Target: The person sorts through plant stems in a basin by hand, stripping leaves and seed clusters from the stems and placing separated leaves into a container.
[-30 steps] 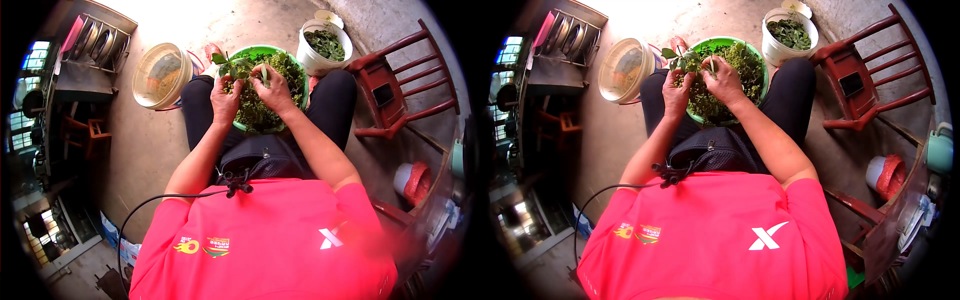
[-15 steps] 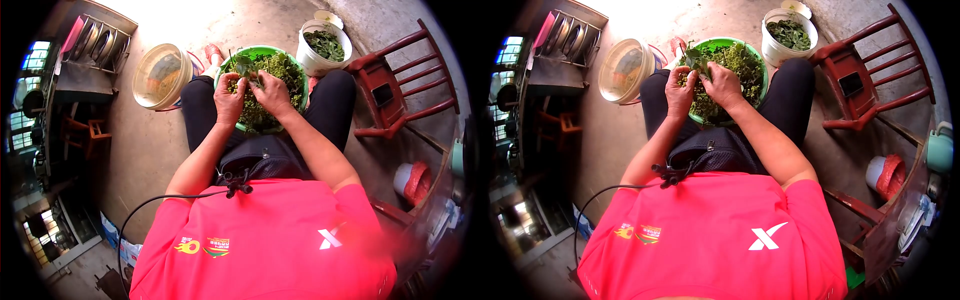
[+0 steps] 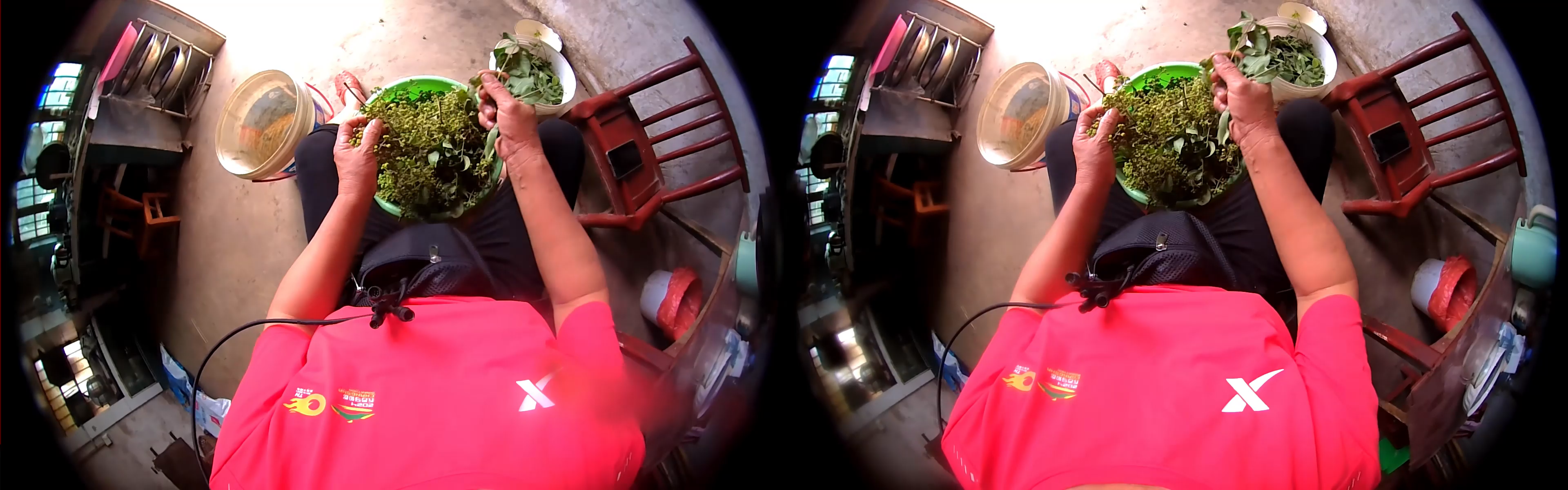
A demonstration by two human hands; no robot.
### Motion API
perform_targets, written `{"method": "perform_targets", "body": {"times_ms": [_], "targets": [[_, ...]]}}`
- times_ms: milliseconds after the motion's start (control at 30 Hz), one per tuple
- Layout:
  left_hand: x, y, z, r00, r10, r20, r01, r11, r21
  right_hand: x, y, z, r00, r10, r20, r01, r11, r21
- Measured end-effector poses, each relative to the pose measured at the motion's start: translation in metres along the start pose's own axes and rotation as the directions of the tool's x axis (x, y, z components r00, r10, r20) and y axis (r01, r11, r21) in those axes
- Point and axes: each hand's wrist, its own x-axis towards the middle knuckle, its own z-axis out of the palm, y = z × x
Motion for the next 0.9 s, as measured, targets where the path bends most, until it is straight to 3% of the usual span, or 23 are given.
{"method": "perform_targets", "body": {"times_ms": [133,233,267,300,333,400,467,533,633,700,900], "targets": [[0.002,0.002,0.0,0.999,0.042,-0.009,-0.042,0.999,-0.022,0.055,-0.04,-0.028,0.984,-0.118,-0.132,0.085,0.969,-0.233],[0.006,0.0,-0.002,0.999,-0.043,-0.03,0.04,0.995,-0.093,0.119,-0.052,-0.059,0.946,-0.214,-0.243,0.079,0.881,-0.467],[0.007,0.003,-0.001,0.996,-0.082,-0.032,0.077,0.988,-0.13,0.139,-0.057,-0.073,0.956,-0.121,-0.267,-0.061,0.808,-0.586],[0.007,0.008,0.0,0.993,-0.117,-0.027,0.111,0.981,-0.162,0.154,-0.058,-0.086,0.958,0.012,-0.287,-0.179,0.807,-0.564],[0.008,0.012,0.003,0.989,-0.143,-0.037,0.132,0.965,-0.225,0.166,-0.054,-0.101,0.936,-0.003,-0.353,-0.226,0.764,-0.604],[0.012,0.017,0.004,0.978,-0.199,-0.058,0.168,0.926,-0.339,0.173,-0.036,-0.133,0.94,-0.001,-0.34,-0.209,0.788,-0.579],[0.017,0.022,0.005,0.967,-0.238,-0.096,0.182,0.901,-0.393,0.151,-0.043,-0.119,0.94,-0.005,-0.342,-0.173,0.855,-0.489],[0.022,0.02,0.0,0.961,-0.263,-0.084,0.209,0.892,-0.4,0.163,-0.039,-0.132,0.909,-0.144,-0.391,-0.104,0.83,-0.547],[0.025,0.018,-0.003,0.961,-0.262,-0.095,0.203,0.892,-0.403,0.165,-0.034,-0.138,0.937,-0.136,-0.321,-0.088,0.799,-0.595],[0.031,0.02,-0.007,0.973,-0.195,-0.128,0.123,0.896,-0.428,0.171,-0.029,-0.144,0.939,0.001,-0.343,-0.188,0.838,-0.512],[0.07,0.056,-0.052,0.927,0.185,-0.325,-0.255,0.949,-0.186,0.153,-0.039,-0.142,0.91,-0.041,-0.413,-0.126,0.921,-0.368]]}}
